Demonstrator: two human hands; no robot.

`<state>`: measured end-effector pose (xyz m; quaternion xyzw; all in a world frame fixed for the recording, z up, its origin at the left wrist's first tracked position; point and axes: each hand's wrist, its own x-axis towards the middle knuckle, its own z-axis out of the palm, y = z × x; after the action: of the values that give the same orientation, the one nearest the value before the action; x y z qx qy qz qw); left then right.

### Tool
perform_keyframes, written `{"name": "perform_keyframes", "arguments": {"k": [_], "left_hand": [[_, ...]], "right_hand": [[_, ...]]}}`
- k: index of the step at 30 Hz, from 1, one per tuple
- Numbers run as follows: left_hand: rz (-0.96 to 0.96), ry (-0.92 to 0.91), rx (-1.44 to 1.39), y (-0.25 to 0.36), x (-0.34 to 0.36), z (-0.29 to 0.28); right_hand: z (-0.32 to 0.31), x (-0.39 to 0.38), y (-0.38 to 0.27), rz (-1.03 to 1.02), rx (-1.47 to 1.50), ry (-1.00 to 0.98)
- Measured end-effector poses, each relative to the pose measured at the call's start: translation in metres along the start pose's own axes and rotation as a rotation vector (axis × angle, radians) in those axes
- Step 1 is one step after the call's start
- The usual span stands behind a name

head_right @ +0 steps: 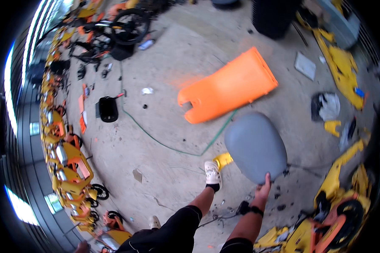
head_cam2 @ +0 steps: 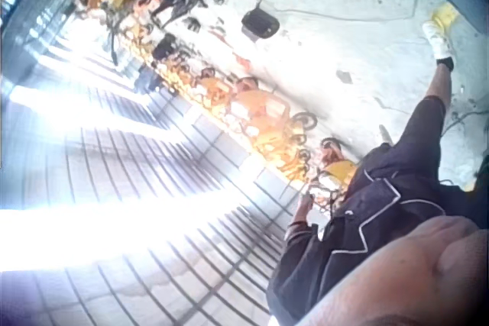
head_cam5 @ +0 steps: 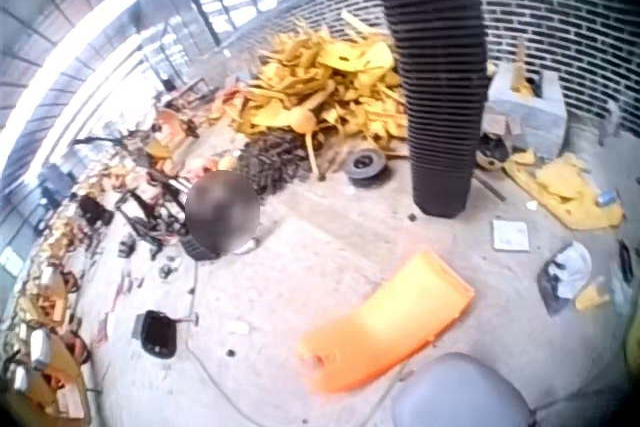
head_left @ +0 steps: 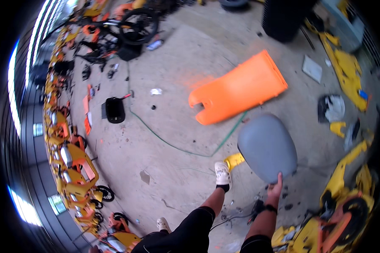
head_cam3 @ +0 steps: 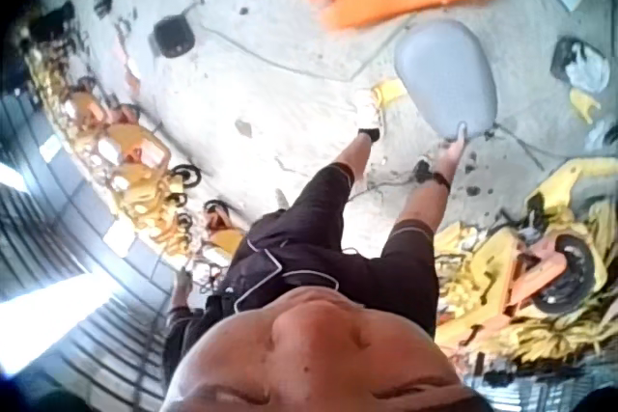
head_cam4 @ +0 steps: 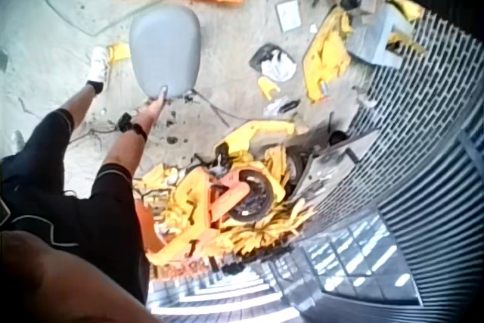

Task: The person sits on the floor and uses a socket wrench to work on a motorcycle frame and a metal chain, pointing at different sections of the tool.

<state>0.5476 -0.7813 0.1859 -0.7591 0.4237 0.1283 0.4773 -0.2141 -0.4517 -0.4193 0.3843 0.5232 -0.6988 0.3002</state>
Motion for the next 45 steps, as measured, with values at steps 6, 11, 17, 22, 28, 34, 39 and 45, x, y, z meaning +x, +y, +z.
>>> {"name": "perform_keyframes", "arguments": {"k": [6,11,17,22,28,34,39,45], "left_hand": [[0.08,-0.031,0.276,-0.124,-0.004,0.059],[-0.309,-0.028,-0.455,-0.149,0.02,0.159],[0.25,0.039,-0.213,-0.177,0.037,0.32],[0.265,-0.136,-0.965,-0.164,0.082,0.386],[0.231,-0.506,-1.162,-0.16,0.179,0.281],[0.42,-0.237,-0.795,-0.195,0.338,0.141],[0.228,-0.043,-0.738,-0.263,0.404,0.062],[0.13,-0.052,-0.912,-0.241,0.437,0.085]], "right_hand": [[0.138,-0.089,-0.056,-0.112,-0.464,0.249],[0.282,-0.176,-0.066,-0.567,-1.233,0.35],[0.384,-0.324,0.038,-0.921,-1.819,0.161],[0.427,-0.468,0.119,-1.402,-1.875,-0.129],[0.428,-0.599,0.187,-1.421,-2.203,-0.423],[0.489,-0.691,0.232,-1.229,-2.31,-0.278],[0.515,-0.733,0.254,-1.032,-2.205,-0.261],[0.574,-0.726,0.325,-0.947,-2.195,-0.106]]}}
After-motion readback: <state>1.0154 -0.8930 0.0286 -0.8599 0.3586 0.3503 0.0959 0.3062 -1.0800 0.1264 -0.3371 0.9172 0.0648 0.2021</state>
